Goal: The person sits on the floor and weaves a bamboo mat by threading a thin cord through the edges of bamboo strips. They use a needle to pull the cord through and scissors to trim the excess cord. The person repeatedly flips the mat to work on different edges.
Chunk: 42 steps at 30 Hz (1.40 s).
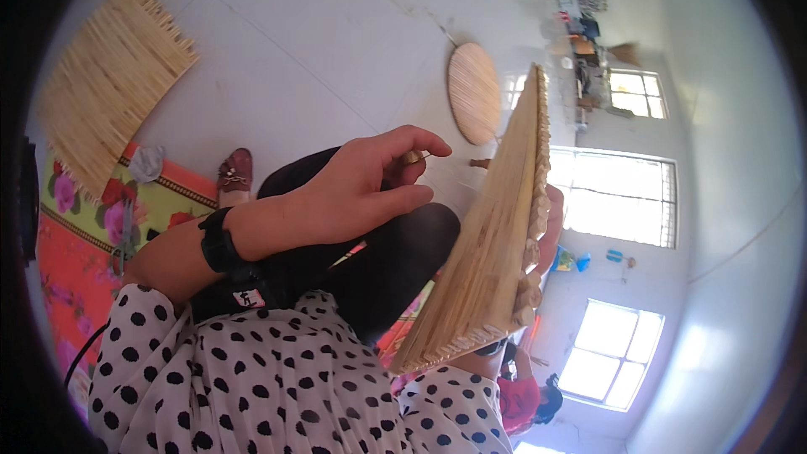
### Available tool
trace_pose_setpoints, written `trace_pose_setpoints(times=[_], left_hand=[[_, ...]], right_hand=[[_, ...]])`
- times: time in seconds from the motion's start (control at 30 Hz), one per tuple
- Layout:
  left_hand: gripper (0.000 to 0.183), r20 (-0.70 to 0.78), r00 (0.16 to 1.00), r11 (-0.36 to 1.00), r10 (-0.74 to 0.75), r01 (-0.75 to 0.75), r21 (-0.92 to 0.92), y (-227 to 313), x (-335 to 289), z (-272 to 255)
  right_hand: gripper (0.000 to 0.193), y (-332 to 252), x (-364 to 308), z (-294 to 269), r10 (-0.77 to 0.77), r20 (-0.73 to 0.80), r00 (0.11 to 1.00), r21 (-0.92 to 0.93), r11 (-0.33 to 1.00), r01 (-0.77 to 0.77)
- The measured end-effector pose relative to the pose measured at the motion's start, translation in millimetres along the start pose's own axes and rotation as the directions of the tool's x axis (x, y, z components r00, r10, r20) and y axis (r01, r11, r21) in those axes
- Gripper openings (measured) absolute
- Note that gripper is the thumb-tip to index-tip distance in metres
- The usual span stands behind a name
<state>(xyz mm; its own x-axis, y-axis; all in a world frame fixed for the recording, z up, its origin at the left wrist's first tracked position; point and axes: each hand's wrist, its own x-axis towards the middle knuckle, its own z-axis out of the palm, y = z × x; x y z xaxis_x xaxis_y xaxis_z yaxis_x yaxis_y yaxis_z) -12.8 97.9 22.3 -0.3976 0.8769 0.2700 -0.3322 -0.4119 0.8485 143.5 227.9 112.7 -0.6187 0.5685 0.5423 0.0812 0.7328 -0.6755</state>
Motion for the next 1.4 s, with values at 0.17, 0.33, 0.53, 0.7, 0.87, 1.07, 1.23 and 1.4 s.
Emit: trace_pose_setpoints(times=[0.17,0.33,0.53,0.7,0.87,1.07,1.23,1.4], left_hand=[[0.040,-0.021,0.979,0.970,0.203,-0.198,0.141,-2,18,18],[0.033,0.049,0.948,0.928,0.314,-0.317,0.195,-3,21,29],[0.025,0.081,0.996,0.999,0.039,-0.036,-0.037,18,5,15],[0.024,-0.022,0.999,0.999,0.034,-0.034,-0.025,6,0,17],[0.014,-0.083,0.997,0.996,0.006,-0.013,-0.087,4,-1,20],[0.017,-0.246,0.967,0.983,-0.069,0.024,-0.180,-26,-18,-26],[0.016,-0.179,0.944,0.948,-0.278,0.239,-0.210,-51,-50,-71],[0.024,-0.170,0.941,0.949,-0.293,0.264,-0.171,-72,-78,-72]], right_hand=[[0.003,3,-2,-4,-0.017,-0.034,0.999,0.005,1.000,0.018],[0.003,7,-6,-4,-0.033,-0.047,0.998,-0.002,0.999,0.033],[0.003,7,-11,-2,-0.049,-0.055,0.997,-0.023,0.999,0.048],[0.004,13,-18,4,-0.058,-0.031,0.998,-0.003,0.998,0.057],[0.002,-9,-19,-11,0.045,0.075,0.996,-0.143,0.989,-0.034],[0.012,-1,-8,54,-0.233,0.348,0.908,-0.219,0.922,0.320],[0.019,18,-42,100,-0.283,0.502,0.817,-0.163,0.897,0.411],[0.021,20,-51,105,-0.261,0.638,0.725,-0.136,0.888,0.440]])
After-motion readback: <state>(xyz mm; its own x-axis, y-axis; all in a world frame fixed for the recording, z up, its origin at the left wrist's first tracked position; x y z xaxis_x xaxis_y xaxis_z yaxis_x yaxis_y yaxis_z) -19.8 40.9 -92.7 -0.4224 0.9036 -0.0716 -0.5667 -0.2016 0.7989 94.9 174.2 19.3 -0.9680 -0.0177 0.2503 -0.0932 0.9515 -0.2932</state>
